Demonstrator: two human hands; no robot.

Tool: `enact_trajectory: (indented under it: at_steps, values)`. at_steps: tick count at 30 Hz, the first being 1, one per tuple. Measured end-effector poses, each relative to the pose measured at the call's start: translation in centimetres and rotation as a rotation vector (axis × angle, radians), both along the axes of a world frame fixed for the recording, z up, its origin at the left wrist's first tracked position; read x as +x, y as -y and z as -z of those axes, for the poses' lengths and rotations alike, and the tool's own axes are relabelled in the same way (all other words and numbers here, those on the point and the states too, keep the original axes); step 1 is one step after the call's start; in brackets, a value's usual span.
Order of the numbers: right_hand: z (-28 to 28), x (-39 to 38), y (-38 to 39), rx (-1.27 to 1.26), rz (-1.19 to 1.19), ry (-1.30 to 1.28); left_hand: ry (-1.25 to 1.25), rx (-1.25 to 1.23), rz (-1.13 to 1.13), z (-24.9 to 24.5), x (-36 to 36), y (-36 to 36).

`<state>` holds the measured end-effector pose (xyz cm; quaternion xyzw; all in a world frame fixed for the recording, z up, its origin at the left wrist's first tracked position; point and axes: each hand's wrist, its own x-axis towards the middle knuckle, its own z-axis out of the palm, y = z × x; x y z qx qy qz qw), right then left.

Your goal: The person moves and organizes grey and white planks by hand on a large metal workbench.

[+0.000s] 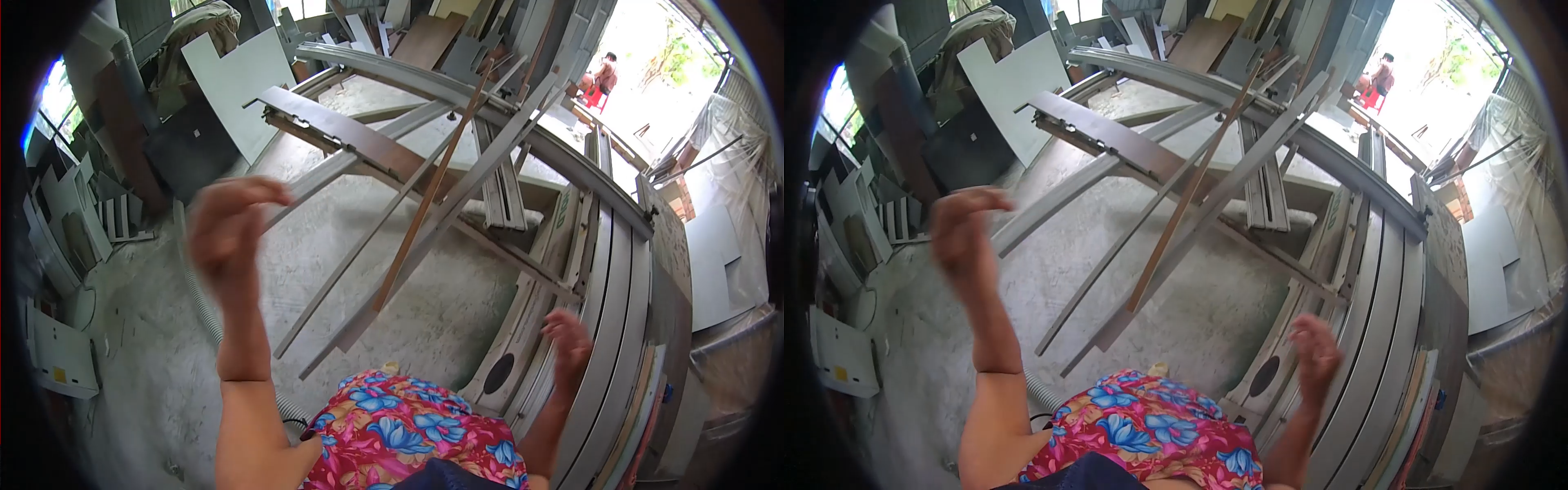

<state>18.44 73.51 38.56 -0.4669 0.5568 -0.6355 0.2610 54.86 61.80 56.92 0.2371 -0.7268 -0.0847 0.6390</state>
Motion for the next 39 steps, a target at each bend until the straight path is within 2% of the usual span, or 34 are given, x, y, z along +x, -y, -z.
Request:
enact_trajectory:
  at_steps: [2,3,5,6,8,9,10,13,14,15,16,18,21,24,25,26,28,31,34,37,39]
  values:
    - [-4.7,-1.5,-0.4,-0.192,0.089,-0.119,-0.077,-0.275,-0.034,-2.4,0.1,-3.6]
    - [-6.1,-2.1,-1.0,-0.265,0.11,-0.137,-0.168,-0.319,0.011,-2.7,0.2,-5.4]
    - [-7.9,-3.2,-1.6,-0.425,0.135,-0.184,0.016,-0.034,0.004,-2.2,-1.3,-9.0]
    - [-7.5,-3.6,-1.7,-0.408,0.096,-0.167,0.106,0.103,-0.011,-2.1,-2.0,-10.2]
    - [-5.5,-3.8,-2.0,-0.385,0.001,-0.12,0.605,0.59,0.156,-0.5,-2.1,-10.4]
    - [-4.5,-3.5,-2.0,-0.283,-0.074,-0.091,0.761,0.931,0.185,2.3,-1.3,-10.6]
    - [-3.1,-2.8,-1.7,-0.219,-0.136,0.013,0.91,1.158,0.147,5.9,-0.7,-11.1]
    - [1.1,-1.9,-0.9,-0.128,-0.285,0.145,1.315,1.431,0.031,25.2,7.2,-16.2]
    - [2.2,-1.6,-0.8,-0.097,-0.312,0.182,1.439,1.48,0.136,28.9,8.4,-18.6]
    - [3.0,-1.2,-0.7,-0.063,-0.327,0.218,1.411,1.426,0.215,32.0,9.1,-21.0]
    - [3.4,-0.8,-0.4,-0.059,-0.341,0.209,1.055,1.56,0.198,34.4,9.6,-23.4]
    - [3.9,-0.6,-0.1,-0.039,-0.365,0.169,0.925,1.491,0.057,33.7,8.1,-25.2]
    - [4.9,-0.5,0.7,0.0,-0.461,0.17,0.646,1.771,-0.002,30.9,6.1,-24.9]
    - [5.3,0.6,1.8,0.021,-0.543,0.152,0.494,1.625,-0.086,30.3,4.1,-25.3]
    - [5.6,0.9,2.1,0.03,-0.561,0.153,0.464,1.681,-0.157,32.2,3.9,-25.4]
    - [5.7,1.4,2.3,0.045,-0.592,0.175,0.379,1.627,-0.179,32.8,3.4,-25.8]
    - [5.8,2.4,2.5,0.083,-0.637,0.216,0.222,1.516,-0.207,33.3,2.1,-26.3]
    - [6.9,3.5,2.8,0.085,-0.723,0.237,0.109,1.392,-0.151,34.6,1.9,-28.3]
    - [7.9,4.4,2.6,0.137,-0.787,0.236,0.019,1.295,-0.229,34.4,1.0,-30.0]
    - [9.5,5.2,2.4,0.263,-0.836,0.232,0.667,1.112,-0.456,33.1,0.6,-29.2]
    - [11.0,6.3,2.2,0.36,-0.891,0.231,0.928,1.287,-0.469,32.8,0.9,-28.1]
